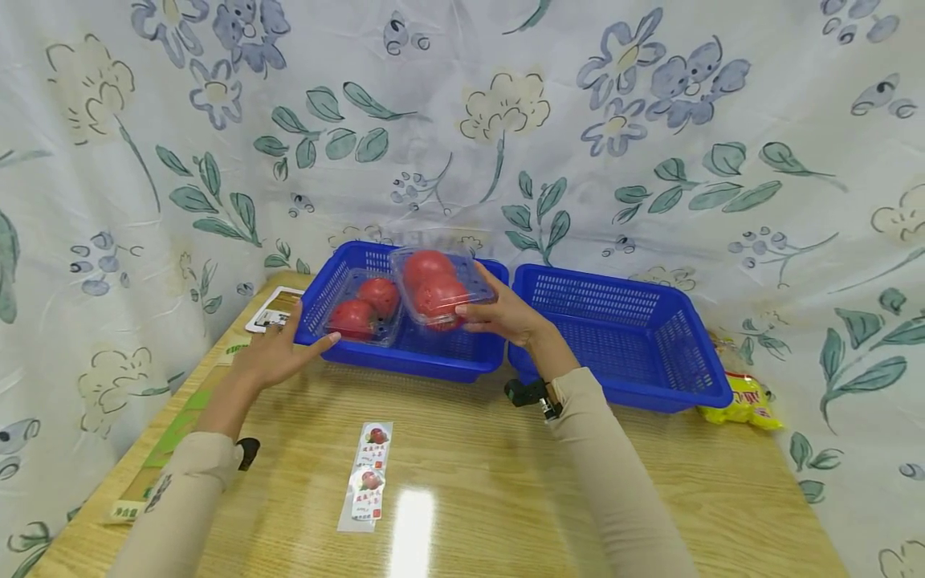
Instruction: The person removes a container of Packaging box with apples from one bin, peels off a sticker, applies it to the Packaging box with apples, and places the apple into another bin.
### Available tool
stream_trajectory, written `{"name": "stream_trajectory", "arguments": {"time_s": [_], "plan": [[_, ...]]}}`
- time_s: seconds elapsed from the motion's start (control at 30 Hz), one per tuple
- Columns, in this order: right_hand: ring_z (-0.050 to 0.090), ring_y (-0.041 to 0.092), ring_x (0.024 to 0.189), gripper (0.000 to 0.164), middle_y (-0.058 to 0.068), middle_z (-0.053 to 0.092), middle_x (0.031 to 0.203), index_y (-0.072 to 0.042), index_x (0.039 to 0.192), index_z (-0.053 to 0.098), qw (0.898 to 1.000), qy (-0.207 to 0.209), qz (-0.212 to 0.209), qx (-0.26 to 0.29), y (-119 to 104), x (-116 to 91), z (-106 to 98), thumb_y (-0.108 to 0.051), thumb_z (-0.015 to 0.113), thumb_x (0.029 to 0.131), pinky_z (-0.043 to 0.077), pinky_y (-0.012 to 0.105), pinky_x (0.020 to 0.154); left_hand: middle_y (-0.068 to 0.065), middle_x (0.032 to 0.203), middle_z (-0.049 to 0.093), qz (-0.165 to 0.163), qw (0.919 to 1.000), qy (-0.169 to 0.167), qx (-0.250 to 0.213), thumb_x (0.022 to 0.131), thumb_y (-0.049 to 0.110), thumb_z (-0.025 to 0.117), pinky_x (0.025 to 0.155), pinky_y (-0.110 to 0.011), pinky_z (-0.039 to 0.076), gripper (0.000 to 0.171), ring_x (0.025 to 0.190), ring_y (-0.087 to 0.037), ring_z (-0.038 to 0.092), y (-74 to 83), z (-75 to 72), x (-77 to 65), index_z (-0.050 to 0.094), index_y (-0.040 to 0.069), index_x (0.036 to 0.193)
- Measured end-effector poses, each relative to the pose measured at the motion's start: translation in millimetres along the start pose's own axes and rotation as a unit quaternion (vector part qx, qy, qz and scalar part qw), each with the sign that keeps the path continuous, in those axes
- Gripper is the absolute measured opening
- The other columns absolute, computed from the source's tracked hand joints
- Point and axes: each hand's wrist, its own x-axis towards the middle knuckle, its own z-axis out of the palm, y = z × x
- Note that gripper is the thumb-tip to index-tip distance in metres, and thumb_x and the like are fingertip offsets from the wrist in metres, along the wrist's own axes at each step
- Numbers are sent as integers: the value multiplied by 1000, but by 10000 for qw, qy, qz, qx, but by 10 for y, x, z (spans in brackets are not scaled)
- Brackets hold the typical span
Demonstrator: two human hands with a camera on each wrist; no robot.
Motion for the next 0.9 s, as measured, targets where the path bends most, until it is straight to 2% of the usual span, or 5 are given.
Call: {"name": "stream_trajectory", "arguments": {"time_s": [0.2,0.37,0.53,0.73,0.9], "plan": [[62,32,115,101,41,38,143,-37,160,5,9960,-806,-281,253,-55,-196,-171,-3,71,90,31,62,110,-34,149,28,372,9795,1968,229,91,78,32,104,-80,-5,94,142,-55,13,228,-79,-76,25,12,157],[67,27,108,107,34,49,137,-37,160,10,9915,-1216,-472,1,-99,-328,-277,-12,81,83,45,52,104,-28,149,32,964,9610,2554,-444,94,73,36,107,-76,-8,82,147,-47,7,546,-212,-126,32,19,156],[69,26,106,99,23,63,124,-34,160,8,9823,-1743,-626,-280,-113,-398,-368,-5,71,90,52,44,97,-29,154,29,1529,9556,2311,-1007,95,69,42,108,-76,-5,74,149,-49,-1,821,-281,-162,32,30,156],[66,30,113,104,32,44,145,-32,161,5,9709,-2252,-620,-532,-101,-453,-431,-15,77,87,51,45,98,-24,158,26,1863,9607,1614,-1276,95,62,51,111,-74,0,75,150,-47,2,1004,-321,-205,24,32,158],[59,33,123,113,26,21,160,-32,161,7,9632,-2506,-591,-767,-111,-518,-440,-29,85,78,52,45,97,-19,152,38,2031,9601,571,-1837,96,53,58,106,-64,33,81,135,-40,39,1095,-335,-229,11,36,160]]}}
